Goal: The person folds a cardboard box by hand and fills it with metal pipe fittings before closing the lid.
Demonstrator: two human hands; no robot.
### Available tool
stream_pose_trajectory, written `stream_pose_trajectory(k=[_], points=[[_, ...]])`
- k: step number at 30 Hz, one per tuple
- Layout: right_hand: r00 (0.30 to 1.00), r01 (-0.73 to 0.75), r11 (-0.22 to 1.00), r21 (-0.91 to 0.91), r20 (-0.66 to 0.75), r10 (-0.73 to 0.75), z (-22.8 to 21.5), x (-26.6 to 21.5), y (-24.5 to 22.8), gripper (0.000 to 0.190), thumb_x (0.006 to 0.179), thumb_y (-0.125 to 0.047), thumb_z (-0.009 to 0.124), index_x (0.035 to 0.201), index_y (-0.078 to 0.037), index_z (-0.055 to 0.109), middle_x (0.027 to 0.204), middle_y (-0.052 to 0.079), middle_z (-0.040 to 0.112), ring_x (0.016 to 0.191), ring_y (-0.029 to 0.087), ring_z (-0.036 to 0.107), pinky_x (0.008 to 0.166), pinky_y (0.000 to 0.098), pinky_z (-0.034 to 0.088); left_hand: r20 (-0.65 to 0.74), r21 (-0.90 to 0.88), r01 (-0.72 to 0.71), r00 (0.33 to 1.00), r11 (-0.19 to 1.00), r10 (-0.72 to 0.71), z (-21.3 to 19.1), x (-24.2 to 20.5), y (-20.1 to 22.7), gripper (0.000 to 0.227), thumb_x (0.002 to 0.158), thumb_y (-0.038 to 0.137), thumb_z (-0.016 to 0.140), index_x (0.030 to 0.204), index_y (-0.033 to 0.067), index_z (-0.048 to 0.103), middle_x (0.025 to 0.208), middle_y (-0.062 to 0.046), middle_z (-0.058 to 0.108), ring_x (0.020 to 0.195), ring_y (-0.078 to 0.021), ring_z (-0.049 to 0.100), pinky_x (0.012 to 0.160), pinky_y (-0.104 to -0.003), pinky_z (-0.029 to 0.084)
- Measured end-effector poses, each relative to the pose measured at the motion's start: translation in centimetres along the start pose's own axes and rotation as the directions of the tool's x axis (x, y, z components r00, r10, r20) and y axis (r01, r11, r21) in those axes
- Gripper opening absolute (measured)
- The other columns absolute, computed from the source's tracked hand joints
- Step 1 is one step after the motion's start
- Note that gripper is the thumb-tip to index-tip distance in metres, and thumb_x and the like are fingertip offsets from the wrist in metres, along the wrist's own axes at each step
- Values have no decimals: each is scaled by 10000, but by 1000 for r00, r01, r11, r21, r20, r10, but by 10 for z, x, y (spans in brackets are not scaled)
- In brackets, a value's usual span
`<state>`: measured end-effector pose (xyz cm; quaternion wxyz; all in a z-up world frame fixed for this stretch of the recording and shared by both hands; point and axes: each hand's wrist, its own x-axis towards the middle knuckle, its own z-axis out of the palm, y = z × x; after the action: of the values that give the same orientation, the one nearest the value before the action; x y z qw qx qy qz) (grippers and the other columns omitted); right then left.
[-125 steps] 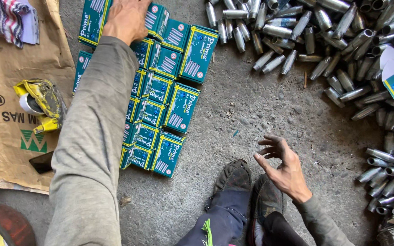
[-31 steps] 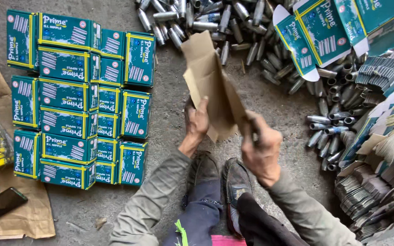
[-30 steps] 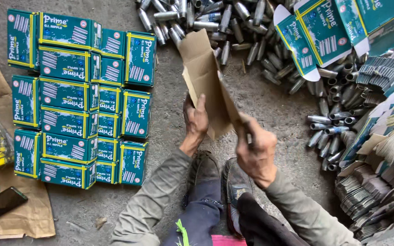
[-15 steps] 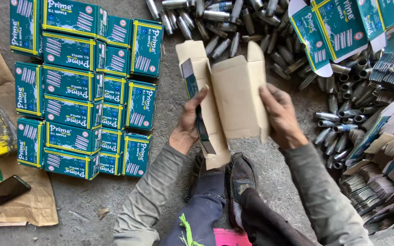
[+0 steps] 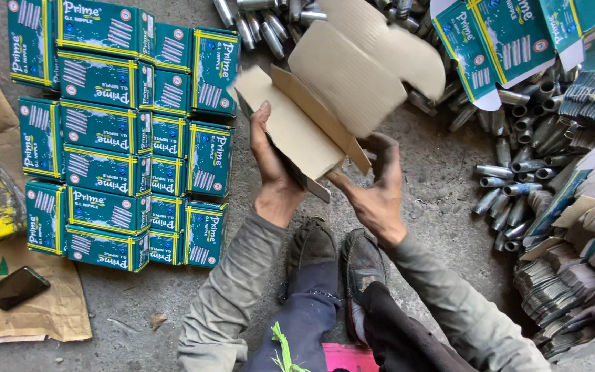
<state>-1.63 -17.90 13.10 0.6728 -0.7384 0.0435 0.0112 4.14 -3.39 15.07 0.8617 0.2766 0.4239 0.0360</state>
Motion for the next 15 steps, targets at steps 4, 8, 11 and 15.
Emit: stream_pose_trajectory(k=[4, 8, 11, 15], points=[[979, 202, 978, -47, -1, -202, -1, -7, -12, 672, 828, -244, 952, 1305, -32, 529, 1308, 207, 562, 1232, 323, 574, 1049, 500, 499, -7, -17, -25, 1000, 1000, 25, 4, 0, 9, 846, 789, 557, 766, 1469, 106, 543, 1334, -202, 630, 1210, -348, 612, 1123, -560, 428], [964, 196, 972, -131, 206, -167, -2, -12, -25, 464, 879, -242, 859, 1271, -62, 687, 1415, 289, 587, 1335, 471, 587, 1101, 625, 451, -4, -14, -58, 998, 998, 58, 13, -16, 10, 938, 805, 580, 730, 1552, 84, 455, 1490, -235, 529, 1368, -364, 501, 1216, -583, 333], [989, 55, 996, -70, 139, -45, -2, -8, -16, 231, 908, -147, 848, 1103, -63, 759, 1157, 192, 718, 1070, 310, 713, 919, 427, 574, 22, 52, -57, 998, 997, 55, 6, -16, 1, 1004, 851, 611, 684, 1615, 57, 341, 1587, -279, 409, 1475, -379, 389, 1264, -590, 243], [968, -191, 981, -13, 164, 191, -19, 2, -1, 211, 838, -178, 935, 924, -106, 756, 761, 36, 717, 702, 87, 677, 644, 229, 549, 68, 103, -42, 997, 994, 35, 7, -22, 3, 1044, 884, 618, 657, 1648, 24, 267, 1653, -290, 318, 1555, -389, 280, 1306, -582, 163]])
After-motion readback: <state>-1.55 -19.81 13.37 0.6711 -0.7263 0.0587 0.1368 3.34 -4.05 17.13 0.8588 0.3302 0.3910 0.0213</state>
